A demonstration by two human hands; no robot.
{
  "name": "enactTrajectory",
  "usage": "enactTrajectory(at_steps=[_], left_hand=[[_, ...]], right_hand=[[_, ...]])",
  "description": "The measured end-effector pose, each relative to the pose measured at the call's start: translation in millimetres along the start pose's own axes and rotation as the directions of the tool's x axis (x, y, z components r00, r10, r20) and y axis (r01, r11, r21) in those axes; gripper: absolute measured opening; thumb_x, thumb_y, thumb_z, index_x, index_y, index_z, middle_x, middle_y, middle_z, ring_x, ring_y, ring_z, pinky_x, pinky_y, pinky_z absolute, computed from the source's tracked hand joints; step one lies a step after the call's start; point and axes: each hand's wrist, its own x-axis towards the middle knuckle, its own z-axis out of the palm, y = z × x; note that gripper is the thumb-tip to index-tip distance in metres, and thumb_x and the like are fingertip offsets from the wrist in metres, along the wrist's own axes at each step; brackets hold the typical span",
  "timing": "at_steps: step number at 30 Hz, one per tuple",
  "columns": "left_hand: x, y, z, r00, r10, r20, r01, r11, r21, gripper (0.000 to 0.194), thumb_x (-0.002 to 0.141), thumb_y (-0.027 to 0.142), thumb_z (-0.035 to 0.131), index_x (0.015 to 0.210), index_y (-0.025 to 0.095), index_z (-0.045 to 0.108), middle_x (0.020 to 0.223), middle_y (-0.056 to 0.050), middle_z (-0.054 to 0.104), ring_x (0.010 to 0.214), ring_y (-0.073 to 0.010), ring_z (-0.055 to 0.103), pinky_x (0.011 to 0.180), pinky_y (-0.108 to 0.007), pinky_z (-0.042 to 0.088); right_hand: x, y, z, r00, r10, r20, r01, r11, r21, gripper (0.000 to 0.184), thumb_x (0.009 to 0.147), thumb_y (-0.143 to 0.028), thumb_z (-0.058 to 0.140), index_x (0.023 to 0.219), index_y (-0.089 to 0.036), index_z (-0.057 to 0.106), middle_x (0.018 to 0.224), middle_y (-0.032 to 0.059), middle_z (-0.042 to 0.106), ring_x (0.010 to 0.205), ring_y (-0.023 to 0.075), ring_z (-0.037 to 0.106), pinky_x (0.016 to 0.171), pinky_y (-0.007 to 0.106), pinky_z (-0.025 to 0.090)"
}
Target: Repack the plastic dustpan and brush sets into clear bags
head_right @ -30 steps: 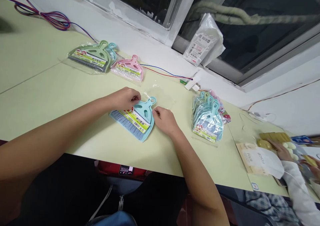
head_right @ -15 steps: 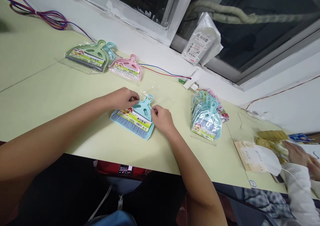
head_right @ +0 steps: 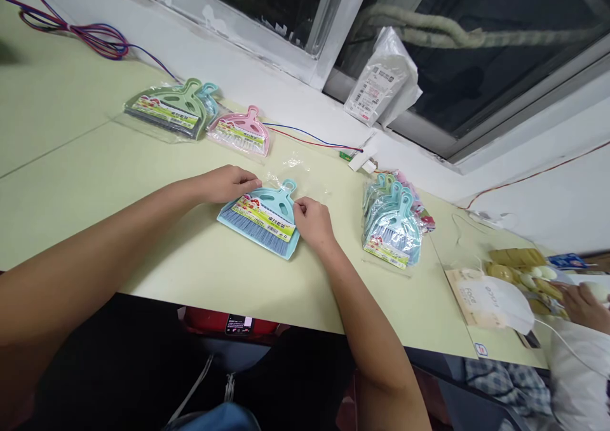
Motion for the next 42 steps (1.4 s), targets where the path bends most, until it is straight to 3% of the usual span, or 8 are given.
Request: enactTrajectory(at_steps=[7,15,29,37,39,42], left_hand=[[1.6,-3.0,-0.1,1.000,-0.012,0.002,0.012,1.000,-0.010,0.048,0.097,0.057,0.038,0.079,0.021,0.065,0.081,-0.005,0.071,0.077,-0.0221,0.061,0.071,-0.032,0.041],[2.3,-8.5,-1.5,1.000,-0.006,0.024,0.007,0.998,-0.057,0.051,0.098,0.058,0.037,0.093,0.020,0.071,0.096,-0.005,0.076,0.088,-0.0218,0.065,0.076,-0.030,0.044],[4.3,-13.5,1.2,1.000,0.005,0.026,-0.004,0.999,-0.044,0.044,0.094,0.048,0.047,0.117,0.024,0.077,0.112,-0.002,0.078,0.096,-0.0196,0.068,0.080,-0.026,0.046],[5.2,-10.7,1.0,1.000,-0.004,0.009,0.004,1.000,-0.031,0.040,0.093,0.041,0.049,0.115,0.022,0.077,0.110,-0.002,0.078,0.097,-0.0200,0.068,0.080,-0.026,0.046],[4.8,-9.9,2.0,1.000,0.003,0.004,-0.003,1.000,-0.024,0.038,0.093,0.039,0.049,0.114,0.022,0.076,0.111,-0.002,0.078,0.097,-0.0202,0.068,0.081,-0.027,0.046],[5.3,-11.4,6.5,0.998,0.025,-0.053,-0.026,0.999,-0.020,0.035,0.092,0.037,0.051,0.111,0.021,0.076,0.104,-0.004,0.078,0.092,-0.0202,0.069,0.081,-0.028,0.048]], right_hand=[[1.7,7.7,-2.3,0.998,0.021,-0.063,-0.019,0.999,0.028,0.024,0.092,-0.033,0.055,0.095,-0.021,0.077,0.091,0.0041,0.078,0.080,0.0203,0.069,0.075,0.032,0.050],[6.2,11.2,-5.2,0.996,0.001,-0.094,-0.006,0.999,-0.049,0.026,0.093,-0.033,0.053,0.096,-0.021,0.077,0.095,0.0064,0.079,0.084,0.0227,0.071,0.079,0.034,0.050],[11.0,13.2,0.9,0.985,0.001,-0.174,-0.028,0.988,-0.154,0.023,0.091,-0.030,0.055,0.084,-0.023,0.076,0.084,0.0057,0.078,0.080,0.0237,0.070,0.083,0.037,0.050],[18.5,21.0,-0.6,0.959,0.079,-0.273,-0.109,0.989,-0.095,0.022,0.091,-0.043,0.059,0.086,-0.022,0.066,0.086,0.0061,0.074,0.083,0.0244,0.067,0.079,0.037,0.048],[14.5,21.5,-10.6,0.969,0.080,-0.234,-0.101,0.992,-0.077,0.027,0.091,-0.048,0.058,0.090,-0.022,0.065,0.091,0.0064,0.074,0.083,0.0233,0.067,0.078,0.037,0.048],[6.0,24.5,-27.2,0.996,0.040,-0.083,-0.043,0.998,-0.036,0.031,0.091,-0.051,0.059,0.098,-0.021,0.065,0.100,0.0068,0.074,0.083,0.0215,0.067,0.078,0.036,0.050]])
